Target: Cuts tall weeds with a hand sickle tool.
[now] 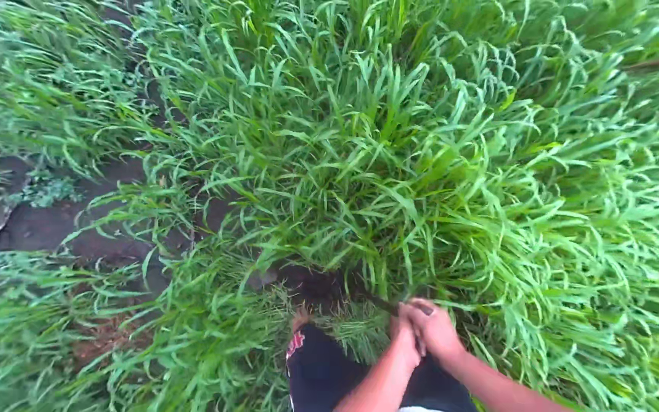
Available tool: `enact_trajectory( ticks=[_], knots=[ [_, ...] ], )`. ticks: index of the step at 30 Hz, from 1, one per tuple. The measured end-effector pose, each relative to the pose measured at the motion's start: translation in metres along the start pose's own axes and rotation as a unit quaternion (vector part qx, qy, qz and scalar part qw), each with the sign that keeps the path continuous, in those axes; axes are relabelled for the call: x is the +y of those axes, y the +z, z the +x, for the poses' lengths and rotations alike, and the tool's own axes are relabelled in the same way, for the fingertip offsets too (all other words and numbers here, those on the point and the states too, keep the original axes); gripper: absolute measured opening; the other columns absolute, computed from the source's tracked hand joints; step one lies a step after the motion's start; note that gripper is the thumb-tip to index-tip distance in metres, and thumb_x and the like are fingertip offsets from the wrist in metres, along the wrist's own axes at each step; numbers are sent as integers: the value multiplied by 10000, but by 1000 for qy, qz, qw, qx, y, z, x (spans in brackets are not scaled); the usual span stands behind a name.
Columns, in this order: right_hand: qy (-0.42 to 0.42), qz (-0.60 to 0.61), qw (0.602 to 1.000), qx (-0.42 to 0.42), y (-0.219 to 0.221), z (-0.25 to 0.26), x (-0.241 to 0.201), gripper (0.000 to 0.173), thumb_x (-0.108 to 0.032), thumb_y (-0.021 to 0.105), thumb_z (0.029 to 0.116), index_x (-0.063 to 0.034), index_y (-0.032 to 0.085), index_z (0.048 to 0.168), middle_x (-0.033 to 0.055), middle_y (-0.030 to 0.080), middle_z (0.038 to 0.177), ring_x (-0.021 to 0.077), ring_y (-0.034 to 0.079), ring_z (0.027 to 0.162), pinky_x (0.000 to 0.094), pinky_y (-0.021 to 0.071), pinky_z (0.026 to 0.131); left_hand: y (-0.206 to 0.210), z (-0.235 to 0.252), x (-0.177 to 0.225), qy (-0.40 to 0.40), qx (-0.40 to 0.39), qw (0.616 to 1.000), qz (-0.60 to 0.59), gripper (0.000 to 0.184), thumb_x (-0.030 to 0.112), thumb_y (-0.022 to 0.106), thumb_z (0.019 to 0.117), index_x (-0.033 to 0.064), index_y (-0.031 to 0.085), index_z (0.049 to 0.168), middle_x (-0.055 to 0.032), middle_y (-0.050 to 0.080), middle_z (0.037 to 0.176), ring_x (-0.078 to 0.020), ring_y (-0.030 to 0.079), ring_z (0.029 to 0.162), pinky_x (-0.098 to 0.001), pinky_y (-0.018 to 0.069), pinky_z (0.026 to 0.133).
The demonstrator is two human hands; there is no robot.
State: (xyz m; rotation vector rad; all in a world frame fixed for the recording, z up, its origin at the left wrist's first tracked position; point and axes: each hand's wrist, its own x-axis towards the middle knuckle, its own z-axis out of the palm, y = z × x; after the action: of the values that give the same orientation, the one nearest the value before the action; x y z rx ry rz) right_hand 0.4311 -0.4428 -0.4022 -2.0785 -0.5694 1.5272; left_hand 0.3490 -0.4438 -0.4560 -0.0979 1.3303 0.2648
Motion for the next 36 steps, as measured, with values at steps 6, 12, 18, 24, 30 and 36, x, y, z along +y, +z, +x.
enact_trajectory(
  ticks=[6, 12, 18, 24, 30, 36],
  knots=[
    [44, 32, 997, -54, 44, -21, -8, 482, -340, 705, 958, -56, 623, 1339, 140, 686, 904, 227, 628, 670, 450, 556, 652, -37, -27, 4, 40, 73, 994, -65, 458, 419, 361, 1106, 120, 532, 804, -8, 467, 570, -130, 451, 458, -310, 435, 458],
    [59, 55, 996, -47, 80, -27, -15, 444, -313, 716, 960, -76, 616, 1323, 130, 650, 848, 216, 579, 599, 432, 528, 585, -59, -32, 17, 68, 120, 988, -64, 423, 405, 371, 1110, 79, 596, 963, -56, 543, 703, -169, 523, 594, -366, 477, 571],
    [60, 13, 997, -43, 98, -18, -32, 368, -290, 688, 980, -72, 652, 1274, 132, 645, 783, 218, 565, 554, 429, 512, 534, -66, -29, 38, 77, 104, 988, -84, 365, 336, 393, 1104, 66, 595, 965, -38, 535, 691, -141, 509, 569, -336, 473, 550],
    [47, -53, 997, -35, 147, 21, -41, 340, -286, 661, 994, -82, 650, 1266, 131, 651, 752, 236, 586, 515, 450, 537, 494, -97, 8, 75, 97, 115, 987, -64, 394, 320, 418, 1099, 9, 651, 1162, -141, 677, 1002, -215, 643, 885, -426, 549, 802],
    [6, -78, 995, -59, 197, 46, -64, 430, -282, 687, 968, -68, 611, 1334, 165, 702, 1016, 266, 690, 733, 498, 598, 655, -135, 17, 124, 137, 140, 978, 74, 401, 229, 356, 1125, -37, 635, 1235, -183, 674, 1154, -220, 638, 1030, -411, 526, 930],
    [-36, -107, 993, -22, 103, 67, -36, 353, -275, 697, 958, -87, 694, 1257, 117, 736, 1117, 234, 720, 978, 494, 603, 877, -48, 43, 76, 118, 117, 983, -74, 404, 320, 438, 1096, -14, 660, 1149, -165, 687, 1001, -243, 656, 891, -460, 558, 803]
  ],
)
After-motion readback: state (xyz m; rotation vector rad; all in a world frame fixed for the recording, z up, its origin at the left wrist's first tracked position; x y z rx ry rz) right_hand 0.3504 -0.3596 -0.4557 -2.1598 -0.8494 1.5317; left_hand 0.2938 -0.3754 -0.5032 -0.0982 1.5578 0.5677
